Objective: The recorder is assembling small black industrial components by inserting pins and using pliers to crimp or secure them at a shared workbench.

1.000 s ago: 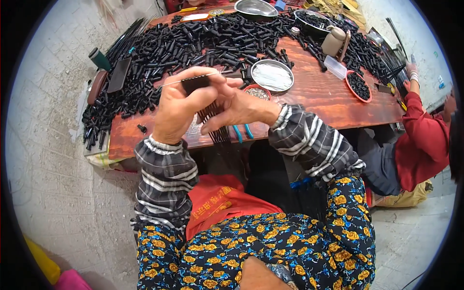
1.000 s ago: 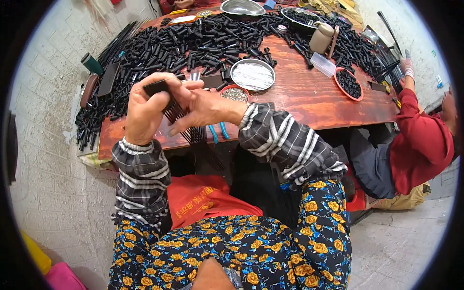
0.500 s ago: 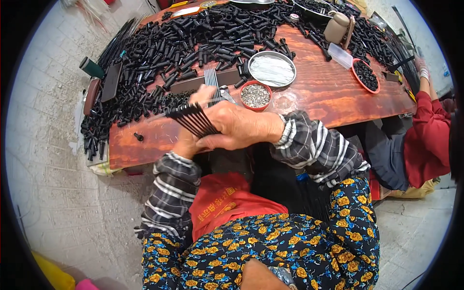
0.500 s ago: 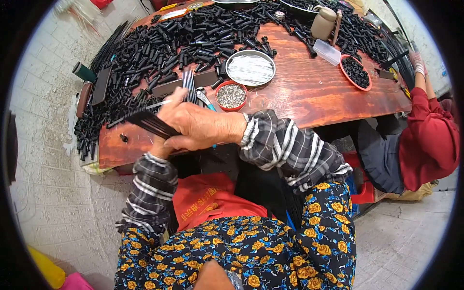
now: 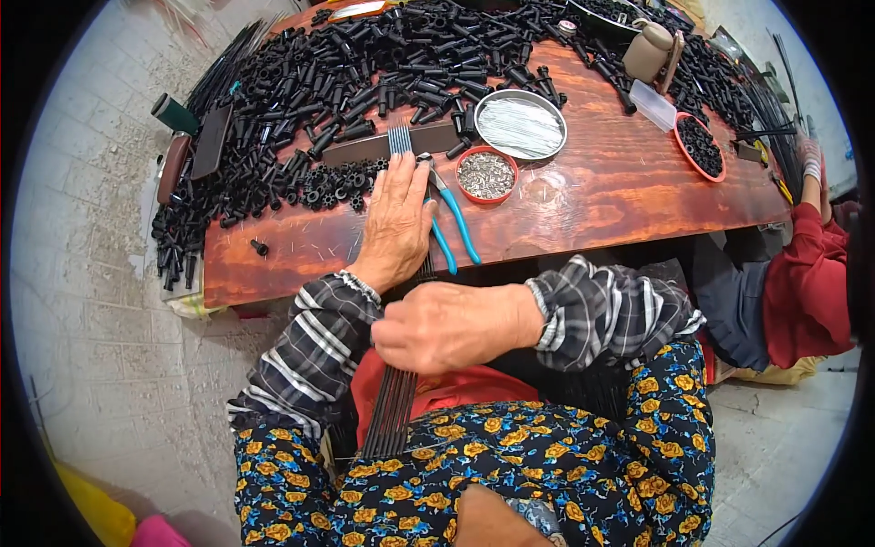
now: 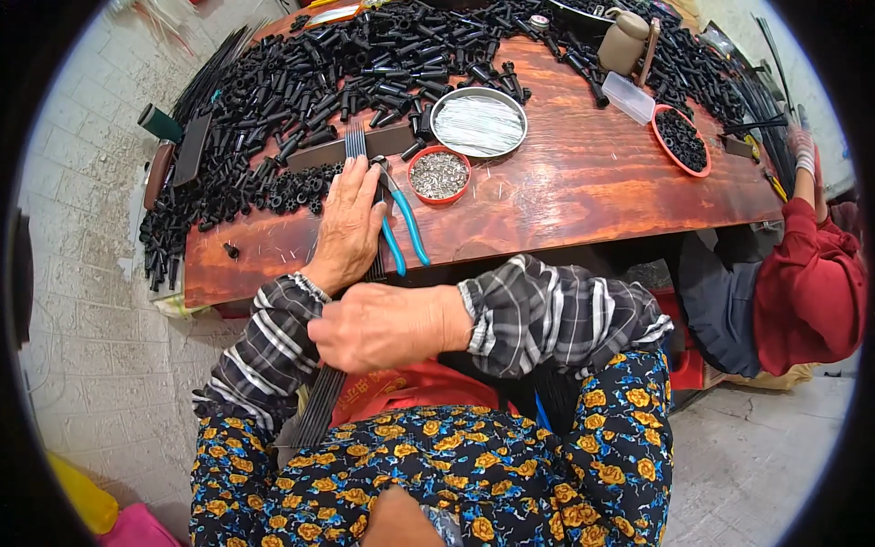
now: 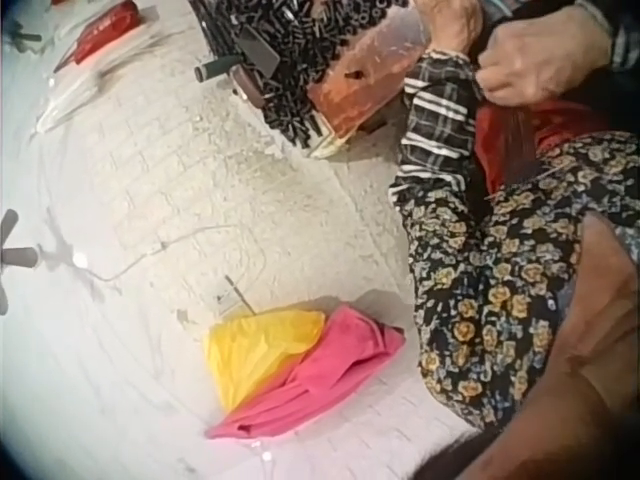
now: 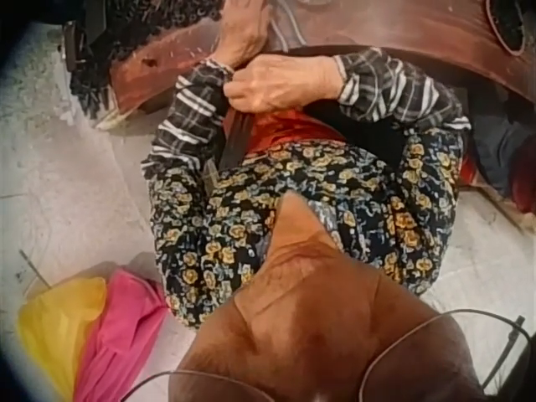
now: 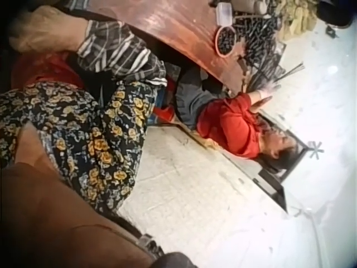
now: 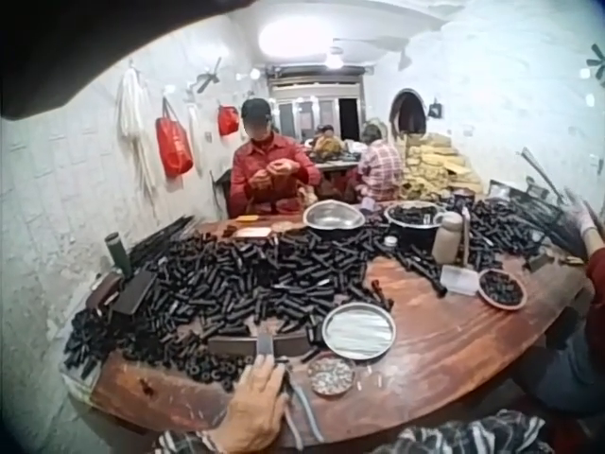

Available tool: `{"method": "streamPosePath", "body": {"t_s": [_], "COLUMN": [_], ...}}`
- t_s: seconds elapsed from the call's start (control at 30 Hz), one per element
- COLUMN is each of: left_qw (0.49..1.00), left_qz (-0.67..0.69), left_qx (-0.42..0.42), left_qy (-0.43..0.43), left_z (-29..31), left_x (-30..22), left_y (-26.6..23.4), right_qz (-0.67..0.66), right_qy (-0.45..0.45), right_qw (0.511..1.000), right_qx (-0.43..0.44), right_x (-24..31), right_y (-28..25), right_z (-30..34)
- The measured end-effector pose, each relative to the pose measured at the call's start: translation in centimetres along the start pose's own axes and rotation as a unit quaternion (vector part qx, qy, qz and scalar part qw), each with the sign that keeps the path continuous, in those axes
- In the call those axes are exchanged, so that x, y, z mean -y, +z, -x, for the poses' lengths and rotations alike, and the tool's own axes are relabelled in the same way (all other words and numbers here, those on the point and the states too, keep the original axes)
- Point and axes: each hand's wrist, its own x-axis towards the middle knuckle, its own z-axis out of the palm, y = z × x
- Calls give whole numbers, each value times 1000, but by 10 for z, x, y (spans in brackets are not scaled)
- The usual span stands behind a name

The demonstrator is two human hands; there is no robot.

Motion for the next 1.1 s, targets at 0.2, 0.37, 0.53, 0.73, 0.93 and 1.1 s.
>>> {"method": "streamPosePath", "body": {"t_s": [0.2, 0.37, 0.53, 0.73, 0.93, 1.1], "left_qw": [1000, 1000, 999, 998, 996, 995], "left_qz": [-29, -29, -28, -50, -38, -43], "left_qx": [-5, 7, 19, 28, 61, 74], "left_qy": [-8, -8, -20, -27, -49, -53], "left_z": [5, 3, 0, 1, 0, -5], "left_x": [7, 1, -1, -2, -5, -9], "left_y": [8, 2, 2, -2, -7, -10], "right_qz": [-181, -65, 104, 68, 11, 47], "right_qy": [140, 390, 535, 540, 553, 459], "right_qw": [965, 919, 838, 839, 833, 887], "right_qx": [128, -11, 18, 0, -6, -18], "right_x": [-13, -94, -169, -174, -176, -167], "right_y": [-36, -73, -88, -89, -100, -96], "right_z": [18, 80, 140, 141, 142, 104]}}
